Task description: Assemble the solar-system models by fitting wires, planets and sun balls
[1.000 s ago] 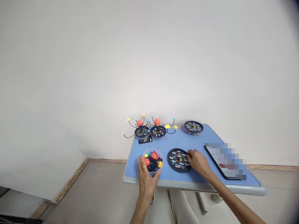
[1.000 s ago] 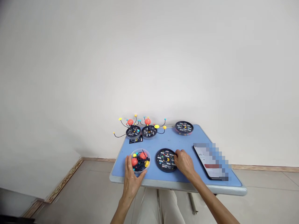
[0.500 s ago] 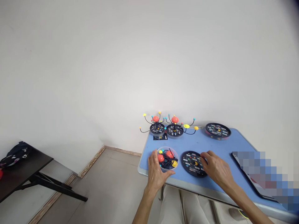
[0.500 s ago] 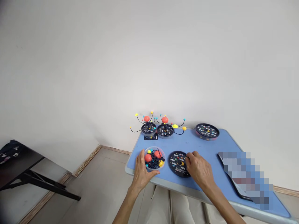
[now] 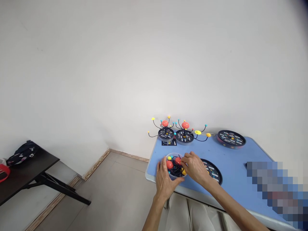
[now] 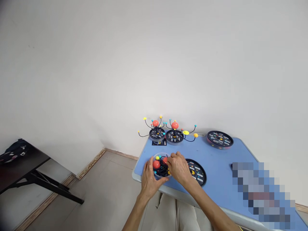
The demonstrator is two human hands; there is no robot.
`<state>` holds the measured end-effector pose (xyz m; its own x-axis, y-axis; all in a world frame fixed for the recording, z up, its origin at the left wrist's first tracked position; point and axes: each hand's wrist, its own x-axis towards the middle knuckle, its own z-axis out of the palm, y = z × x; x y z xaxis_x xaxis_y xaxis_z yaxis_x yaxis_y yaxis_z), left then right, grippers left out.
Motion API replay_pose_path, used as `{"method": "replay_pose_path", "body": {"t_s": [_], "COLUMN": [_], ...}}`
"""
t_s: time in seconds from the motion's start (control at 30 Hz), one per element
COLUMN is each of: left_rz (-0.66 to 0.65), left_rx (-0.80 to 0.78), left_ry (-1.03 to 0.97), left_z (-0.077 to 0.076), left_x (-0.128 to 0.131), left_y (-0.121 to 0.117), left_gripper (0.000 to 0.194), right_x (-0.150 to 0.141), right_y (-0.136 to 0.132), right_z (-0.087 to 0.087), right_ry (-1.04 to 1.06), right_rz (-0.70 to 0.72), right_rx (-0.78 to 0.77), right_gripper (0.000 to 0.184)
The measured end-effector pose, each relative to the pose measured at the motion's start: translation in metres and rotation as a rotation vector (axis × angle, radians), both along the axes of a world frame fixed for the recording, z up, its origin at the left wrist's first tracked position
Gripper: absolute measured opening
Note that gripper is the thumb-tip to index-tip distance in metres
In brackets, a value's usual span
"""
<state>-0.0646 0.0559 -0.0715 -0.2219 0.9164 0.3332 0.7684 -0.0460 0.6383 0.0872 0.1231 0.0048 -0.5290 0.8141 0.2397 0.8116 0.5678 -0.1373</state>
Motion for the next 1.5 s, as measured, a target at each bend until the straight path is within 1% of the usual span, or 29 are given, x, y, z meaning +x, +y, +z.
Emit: {"method": "replay_pose_path", "body": {"t_s": [0.17,0.27,0.37,0.53,0.63,0.77,0.9,1.03,1.13,1.2,1.3,1.4,1.5], "left_rz": [0.01,-0.002,-0.005,0.012,0.016,-0.014,-0.044,-0.036,-0.046,-0.055,-0.056,-0.059,-0.076], "left_rx": [0.001,-0.016,-0.033,-0.04,-0.017,-0.013,-0.012,0.007,0.095,0.16,0.186,0.18,0.129], "left_ry": [0.003,-0.007,-0.022,-0.026,-0.007,-0.01,-0.036,-0.06,-0.02,0.024,0.057,0.053,0.02], "left_z": [0.002,0.004,0.003,-0.005,-0.008,-0.009,-0.011,-0.015,-0.017,-0.018,-0.018,-0.017,-0.015], "left_x": [0.0,0.0,-0.001,0.0,-0.001,-0.002,-0.004,-0.005,-0.004,-0.004,-0.004,-0.005,-0.005], "left_y": [0.0,-0.001,-0.001,0.0,0.0,0.0,0.0,0.0,0.002,0.003,0.003,0.003,0.003], "left_gripper": [0.103,0.102,0.104,0.108,0.11,0.113,0.114,0.114,0.107,0.1,0.098,0.102,0.111], "right_x": [-0.017,-0.022,-0.021,-0.012,-0.008,0.0,0.005,-0.007,-0.025,-0.038,-0.049,-0.047,-0.037], "right_y": [0.007,0.01,0.011,0.009,0.011,0.018,0.018,0.007,0.0,-0.003,-0.002,0.001,0.005], "right_z": [-0.002,0.0,0.003,0.003,0.003,0.006,0.01,0.009,0.003,-0.002,-0.008,-0.01,-0.008], "right_ry": [-0.058,-0.088,-0.126,-0.148,-0.084,0.029,0.113,0.129,0.105,0.096,0.119,0.205,0.351], "right_rz": [0.02,0.044,0.068,0.089,0.108,0.098,0.142,0.226,0.278,0.273,0.253,0.216,0.167], "right_rx": [-0.013,-0.032,-0.056,-0.106,-0.13,-0.159,-0.207,-0.248,-0.28,-0.297,-0.325,-0.356,-0.392], "right_gripper": [0.031,0.029,0.026,0.025,0.029,0.032,0.031,0.026,0.022,0.02,0.022,0.021,0.021]}}
